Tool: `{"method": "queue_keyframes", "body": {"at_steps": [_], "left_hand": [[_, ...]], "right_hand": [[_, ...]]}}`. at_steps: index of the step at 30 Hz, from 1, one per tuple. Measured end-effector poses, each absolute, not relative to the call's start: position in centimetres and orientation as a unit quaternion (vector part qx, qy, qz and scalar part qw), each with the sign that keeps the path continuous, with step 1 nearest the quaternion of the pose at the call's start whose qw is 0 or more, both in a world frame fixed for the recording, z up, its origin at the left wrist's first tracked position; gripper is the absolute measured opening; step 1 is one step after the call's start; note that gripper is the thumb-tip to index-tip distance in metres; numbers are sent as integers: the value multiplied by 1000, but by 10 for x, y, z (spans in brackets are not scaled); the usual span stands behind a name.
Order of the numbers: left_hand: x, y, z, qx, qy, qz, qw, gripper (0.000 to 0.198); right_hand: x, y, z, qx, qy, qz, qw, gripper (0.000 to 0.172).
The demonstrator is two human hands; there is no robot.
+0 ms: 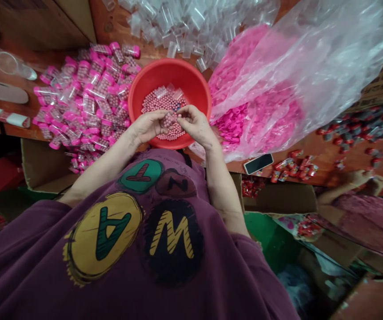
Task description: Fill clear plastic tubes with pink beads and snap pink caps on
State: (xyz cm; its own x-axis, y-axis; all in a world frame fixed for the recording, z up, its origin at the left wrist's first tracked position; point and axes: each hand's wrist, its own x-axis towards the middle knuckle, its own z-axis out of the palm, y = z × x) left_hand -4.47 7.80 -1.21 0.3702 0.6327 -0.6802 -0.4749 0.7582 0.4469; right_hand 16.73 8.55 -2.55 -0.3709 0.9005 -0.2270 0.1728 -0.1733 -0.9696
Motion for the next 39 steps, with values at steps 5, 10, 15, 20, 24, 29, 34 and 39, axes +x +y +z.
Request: {"method": "queue_keyframes", "body": {"at_steps": [5, 10, 15, 20, 24, 29, 34, 39], "left_hand": [[-46, 85, -24, 31, 411, 356, 839, 33], [-42, 90, -30, -7, 387, 372, 844, 41], [-36, 96, -33, -16, 382, 398, 834, 40], [-33, 98, -35, 13, 400, 416, 816, 32], [-30, 99, -36, 58, 413, 414, 809, 32], [-27, 101, -35, 93, 409, 415, 807, 30], [-27, 103, -32, 80, 406, 411, 813, 31], [-26, 103, -25, 51, 405, 409, 816, 28]], "right_hand": [[172, 85, -49, -528, -560, 544, 334, 59], [174, 72, -65, -563, -574, 525, 280, 55], [172, 59, -68, -582, -574, 523, 241, 53], [176, 73, -55, -587, -584, 485, 281, 53], [172, 94, -35, -559, -648, 422, 299, 52], [160, 103, -17, -512, -738, 360, 251, 54], [163, 98, -13, -516, -745, 347, 240, 56], [169, 97, -18, -531, -712, 385, 252, 46]]}}
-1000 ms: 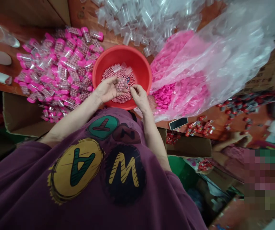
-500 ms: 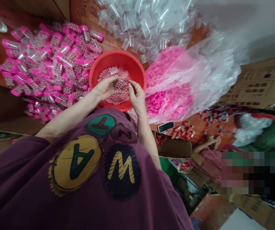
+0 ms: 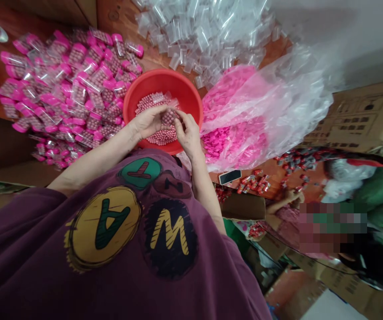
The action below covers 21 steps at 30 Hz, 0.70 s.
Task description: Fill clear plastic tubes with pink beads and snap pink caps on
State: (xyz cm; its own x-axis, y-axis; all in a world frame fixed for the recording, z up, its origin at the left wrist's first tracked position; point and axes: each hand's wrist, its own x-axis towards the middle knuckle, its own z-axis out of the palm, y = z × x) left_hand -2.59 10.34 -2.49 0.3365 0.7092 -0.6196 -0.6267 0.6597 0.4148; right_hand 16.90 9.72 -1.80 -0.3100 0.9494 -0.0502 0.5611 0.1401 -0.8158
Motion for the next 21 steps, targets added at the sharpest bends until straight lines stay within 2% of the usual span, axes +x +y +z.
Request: {"method": "queue_keyframes", "body": {"at_steps": [9, 15, 21], "left_hand": [[-33, 98, -26, 45, 418, 420, 804, 22], [-30, 96, -26, 52, 405, 423, 809, 23], [-27, 95, -29, 29, 390, 430, 814, 19]], "right_hand": [[160, 97, -26, -544, -654, 422, 313, 44], [146, 92, -17, -530, -674, 427, 288, 45], [148, 88, -29, -518, -688, 421, 285, 48]]}}
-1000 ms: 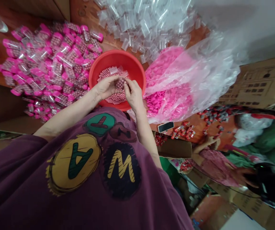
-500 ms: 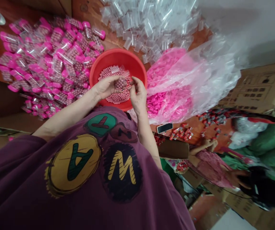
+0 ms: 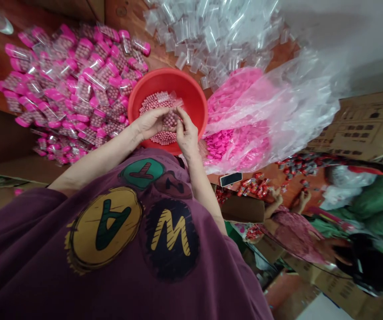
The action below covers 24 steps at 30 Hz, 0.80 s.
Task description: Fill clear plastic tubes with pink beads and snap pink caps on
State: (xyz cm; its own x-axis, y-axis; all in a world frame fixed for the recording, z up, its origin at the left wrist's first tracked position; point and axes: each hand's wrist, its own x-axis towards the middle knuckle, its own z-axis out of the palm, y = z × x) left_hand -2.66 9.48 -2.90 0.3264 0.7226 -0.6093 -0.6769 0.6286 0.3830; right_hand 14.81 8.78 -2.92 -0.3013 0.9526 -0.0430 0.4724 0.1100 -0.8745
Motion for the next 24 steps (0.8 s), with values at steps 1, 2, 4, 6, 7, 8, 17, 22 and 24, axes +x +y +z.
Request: {"method": "queue_keyframes", "body": {"at_steps": [1, 2, 4, 6, 7, 8, 17, 22, 24], "left_hand": [[-26, 95, -29, 27, 383, 431, 817, 18], [-25, 95, -29, 24, 378, 431, 819, 17], [-25, 95, -28, 18, 376, 429, 821, 17], [-25, 94, -27, 17, 389, 428, 816, 16], [-25, 94, -27, 19, 396, 428, 812, 17], [-26, 93, -27, 23, 402, 428, 809, 17], [-26, 92, -26, 53, 395, 433, 808, 13], [-25, 87, -25, 77, 434, 406, 801, 9], [-23, 85, -26, 89, 448, 397, 796, 10]], "right_hand": [[149, 88, -33, -519, -683, 422, 293, 48], [151, 87, -37, -522, -676, 424, 301, 49], [155, 87, -45, -532, -661, 430, 309, 51], [160, 87, -54, -544, -649, 439, 301, 54], [161, 87, -57, -548, -645, 444, 295, 54], [162, 86, -60, -550, -642, 447, 292, 54], [157, 81, -62, -574, -618, 418, 337, 48], [159, 84, -45, -578, -611, 413, 348, 46], [159, 84, -35, -557, -650, 397, 331, 41]]}}
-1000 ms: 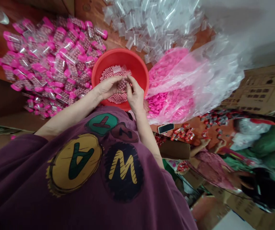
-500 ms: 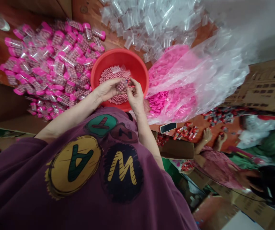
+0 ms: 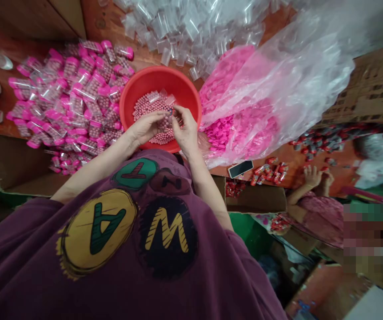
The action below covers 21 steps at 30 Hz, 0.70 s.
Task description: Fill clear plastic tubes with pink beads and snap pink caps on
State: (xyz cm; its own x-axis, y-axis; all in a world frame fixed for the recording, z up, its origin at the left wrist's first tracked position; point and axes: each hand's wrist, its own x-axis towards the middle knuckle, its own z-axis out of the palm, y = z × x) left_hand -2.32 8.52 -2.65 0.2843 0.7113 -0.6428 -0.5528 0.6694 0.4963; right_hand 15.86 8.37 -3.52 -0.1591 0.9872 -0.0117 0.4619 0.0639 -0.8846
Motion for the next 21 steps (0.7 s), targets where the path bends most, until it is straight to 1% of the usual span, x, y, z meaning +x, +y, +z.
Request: {"method": "queue_keyframes", "body": {"at_steps": [4, 9, 13, 16, 19, 21], "left_hand": [[-21, 83, -28, 99, 458, 401, 787, 7], [-29, 81, -21, 100, 468, 382, 791, 8], [-36, 77, -18, 105, 523, 370, 761, 11], [-38, 75, -19, 114, 549, 353, 749, 12], [-35, 75, -18, 122, 552, 329, 756, 11], [-31, 76, -16, 132, 549, 320, 760, 10]], "right_hand": [[156, 79, -23, -523, -720, 345, 299, 30], [165, 67, -37, -553, -679, 342, 343, 34], [198, 42, -72, -621, -603, 362, 346, 32], [234, 21, -100, -719, -497, 329, 358, 30], [266, 14, -120, -813, -380, 308, 316, 28], [281, 22, -129, -842, -340, 297, 294, 29]]}}
